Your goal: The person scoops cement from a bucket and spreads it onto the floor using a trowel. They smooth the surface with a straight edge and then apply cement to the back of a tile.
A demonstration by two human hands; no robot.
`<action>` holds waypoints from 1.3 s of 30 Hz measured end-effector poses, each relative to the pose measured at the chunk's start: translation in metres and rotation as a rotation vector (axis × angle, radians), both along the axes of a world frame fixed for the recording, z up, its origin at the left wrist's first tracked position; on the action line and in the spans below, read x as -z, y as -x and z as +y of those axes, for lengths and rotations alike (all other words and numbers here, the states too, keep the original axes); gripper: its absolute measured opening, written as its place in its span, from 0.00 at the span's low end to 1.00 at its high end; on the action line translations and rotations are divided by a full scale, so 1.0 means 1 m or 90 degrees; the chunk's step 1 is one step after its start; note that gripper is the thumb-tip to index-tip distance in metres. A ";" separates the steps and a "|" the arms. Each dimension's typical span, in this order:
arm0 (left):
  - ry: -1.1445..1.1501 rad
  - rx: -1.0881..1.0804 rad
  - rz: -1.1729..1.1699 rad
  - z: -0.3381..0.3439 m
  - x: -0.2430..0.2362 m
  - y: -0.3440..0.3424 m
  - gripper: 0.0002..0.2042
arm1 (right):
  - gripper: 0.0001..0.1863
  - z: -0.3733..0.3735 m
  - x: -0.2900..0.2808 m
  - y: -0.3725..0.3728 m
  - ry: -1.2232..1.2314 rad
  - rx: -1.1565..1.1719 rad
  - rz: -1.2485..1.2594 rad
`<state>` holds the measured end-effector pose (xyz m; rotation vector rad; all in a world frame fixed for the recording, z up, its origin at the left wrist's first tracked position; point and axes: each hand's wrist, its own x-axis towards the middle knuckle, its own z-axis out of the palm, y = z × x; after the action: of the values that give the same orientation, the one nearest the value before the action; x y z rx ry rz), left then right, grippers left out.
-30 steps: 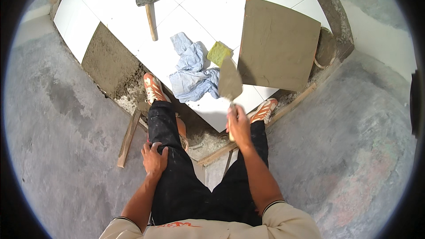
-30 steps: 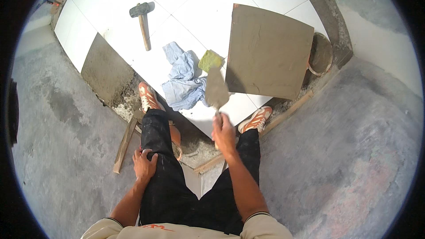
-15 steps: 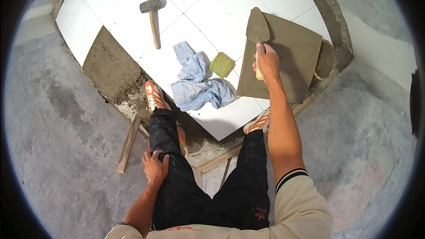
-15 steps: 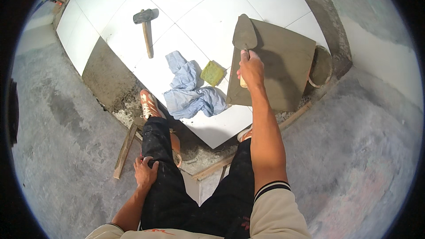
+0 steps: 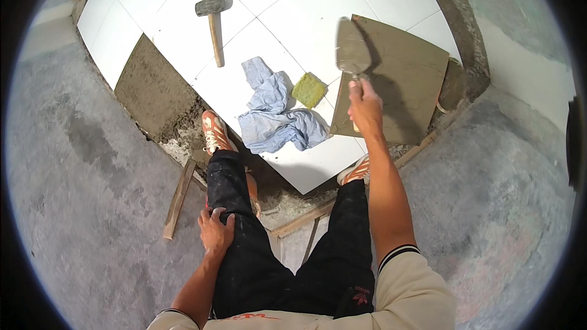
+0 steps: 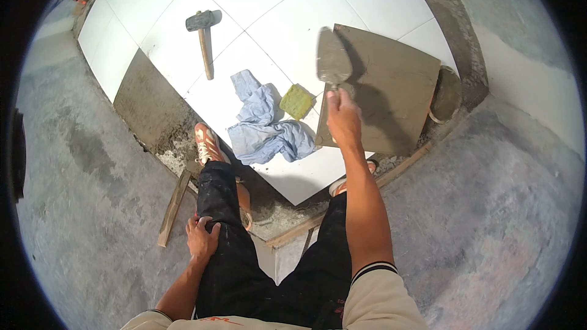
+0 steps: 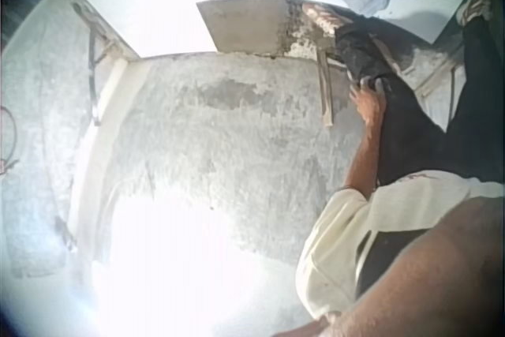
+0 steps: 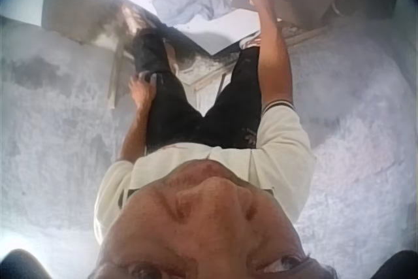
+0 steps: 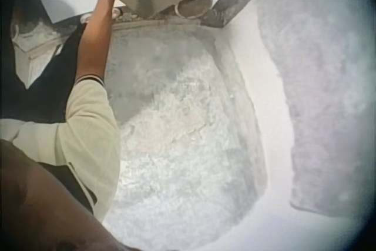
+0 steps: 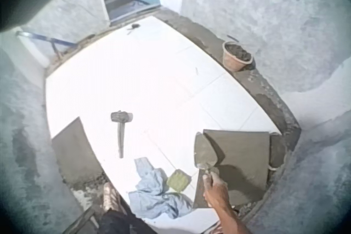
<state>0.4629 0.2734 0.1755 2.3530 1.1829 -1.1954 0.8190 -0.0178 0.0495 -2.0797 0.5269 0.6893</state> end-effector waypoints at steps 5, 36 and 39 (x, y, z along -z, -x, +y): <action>-0.004 -0.006 0.006 0.001 0.002 0.003 0.19 | 0.24 -0.020 -0.003 -0.022 -0.127 0.111 0.018; -0.002 0.004 -0.004 0.002 0.001 0.005 0.20 | 0.26 -0.031 0.011 0.014 0.093 -0.185 -0.024; 0.012 0.032 -0.024 0.001 0.006 0.011 0.20 | 0.29 -0.045 0.032 0.002 0.130 -0.145 -0.137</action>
<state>0.4520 0.2748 0.1697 2.3941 1.1031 -1.1662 0.8174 -0.0628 0.0174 -2.3975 0.2490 0.5473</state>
